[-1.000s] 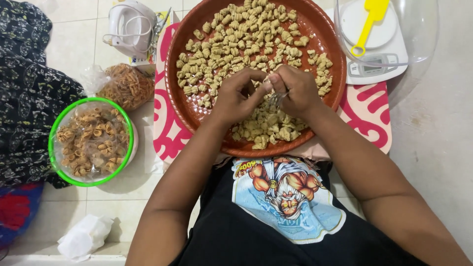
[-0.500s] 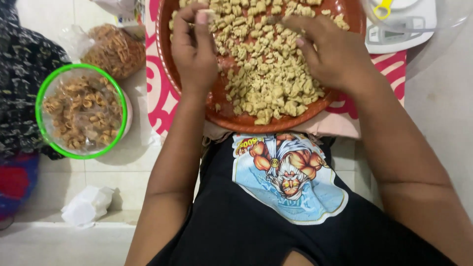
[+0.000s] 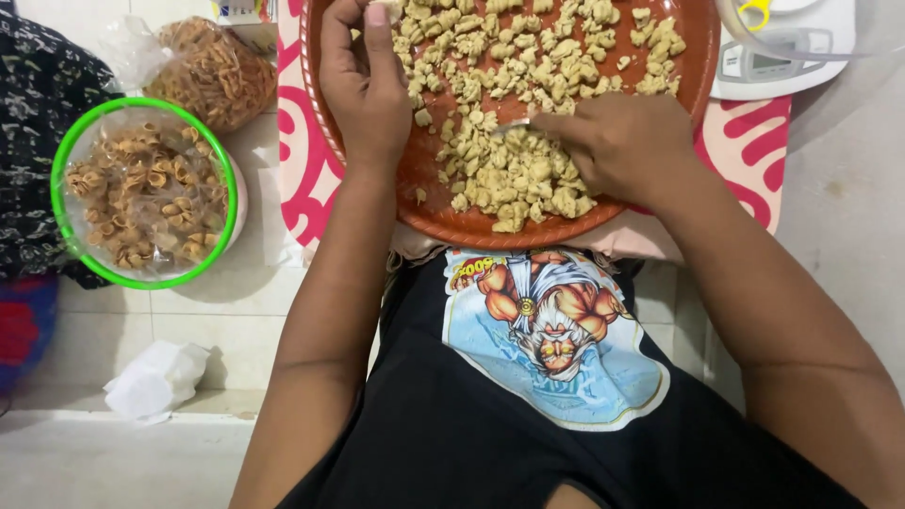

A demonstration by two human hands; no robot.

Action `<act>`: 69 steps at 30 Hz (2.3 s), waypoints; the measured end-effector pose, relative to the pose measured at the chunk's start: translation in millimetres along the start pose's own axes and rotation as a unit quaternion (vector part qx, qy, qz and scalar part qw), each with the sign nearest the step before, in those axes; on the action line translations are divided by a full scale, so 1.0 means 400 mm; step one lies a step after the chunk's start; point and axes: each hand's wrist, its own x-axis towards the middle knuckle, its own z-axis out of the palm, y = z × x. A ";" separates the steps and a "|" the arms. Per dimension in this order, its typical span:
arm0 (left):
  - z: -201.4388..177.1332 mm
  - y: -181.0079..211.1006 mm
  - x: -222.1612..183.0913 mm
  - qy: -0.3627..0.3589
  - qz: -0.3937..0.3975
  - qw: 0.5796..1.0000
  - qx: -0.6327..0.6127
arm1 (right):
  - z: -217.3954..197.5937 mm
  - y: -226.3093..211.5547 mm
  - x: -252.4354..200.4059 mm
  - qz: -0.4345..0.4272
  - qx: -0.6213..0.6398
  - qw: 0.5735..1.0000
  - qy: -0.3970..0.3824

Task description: A person is sitting on the floor, picking up small pieces of dough from a large tray, occasionally using a fork to shape or mark them, and then placing them into a green bowl.

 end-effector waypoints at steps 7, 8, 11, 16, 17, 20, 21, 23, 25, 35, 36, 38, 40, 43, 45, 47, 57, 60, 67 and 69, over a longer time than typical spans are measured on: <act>0.017 0.041 -0.001 -0.038 0.049 0.995 0.077 | -0.040 0.036 -0.054 -0.011 0.009 1.000 -0.001; 0.018 0.045 -0.001 -0.041 0.058 0.994 0.080 | -0.050 0.043 -0.053 0.020 -0.054 0.998 0.002; 0.020 0.059 -0.007 -0.030 0.077 0.993 0.085 | -0.038 0.065 -0.066 0.082 -0.144 0.986 0.004; 0.005 0.032 -0.008 0.020 0.097 0.995 0.002 | -0.021 0.060 -0.065 0.109 -0.132 0.984 -0.053; 0.002 0.026 -0.007 0.042 0.084 0.995 -0.017 | -0.032 0.054 -0.058 0.078 -0.091 0.992 -0.048; -0.007 0.018 -0.014 0.085 0.071 0.993 -0.042 | -0.041 0.048 -0.054 0.043 -0.041 0.997 -0.049; -0.008 0.015 -0.014 0.106 0.075 0.990 -0.049 | -0.040 0.052 -0.052 0.038 -0.035 0.997 -0.050; -0.008 0.008 -0.015 0.113 0.077 0.989 -0.061 | -0.021 0.056 -0.047 0.060 -0.062 0.996 -0.029; -0.008 0.008 -0.016 0.121 0.080 0.987 -0.073 | -0.004 0.056 -0.031 0.080 -0.090 0.993 -0.007; 0.004 0.022 -0.010 0.067 0.066 0.995 -0.043 | -0.002 0.044 -0.041 0.022 -0.029 0.998 -0.058; 0.002 0.019 -0.010 0.055 0.069 0.995 -0.035 | 0.008 0.054 -0.054 0.018 -0.035 0.996 -0.077; 0.002 0.032 -0.014 0.045 0.068 0.996 -0.031 | 0.002 0.068 -0.055 0.021 -0.018 0.999 -0.041; 0.006 0.039 -0.015 0.034 0.066 0.997 -0.030 | 0.000 0.077 -0.042 0.026 -0.003 1.000 -0.006; 0.008 0.047 -0.015 0.032 0.077 0.996 -0.030 | 0.026 0.080 0.003 0.056 -0.058 0.996 0.048; 0.009 0.053 -0.016 0.035 0.064 0.997 -0.031 | 0.074 0.085 0.034 0.065 -0.050 0.993 0.083; 0.009 0.052 -0.017 0.035 0.066 0.997 -0.027 | 0.091 0.077 0.069 0.054 -0.065 0.995 0.061; 0.005 0.047 -0.019 0.031 0.068 0.996 -0.042 | 0.062 0.086 0.076 -0.007 -0.037 0.999 0.021; 0.006 0.050 -0.018 0.037 0.064 0.997 -0.036 | 0.051 0.064 0.116 -0.008 -0.058 0.997 0.050; 0.005 0.042 -0.020 0.033 0.075 0.996 -0.042 | 0.080 0.041 0.133 -0.032 -0.009 0.995 0.098; 0.006 0.045 -0.018 0.027 0.070 0.997 -0.033 | 0.075 0.033 0.131 0.010 0.053 0.997 0.053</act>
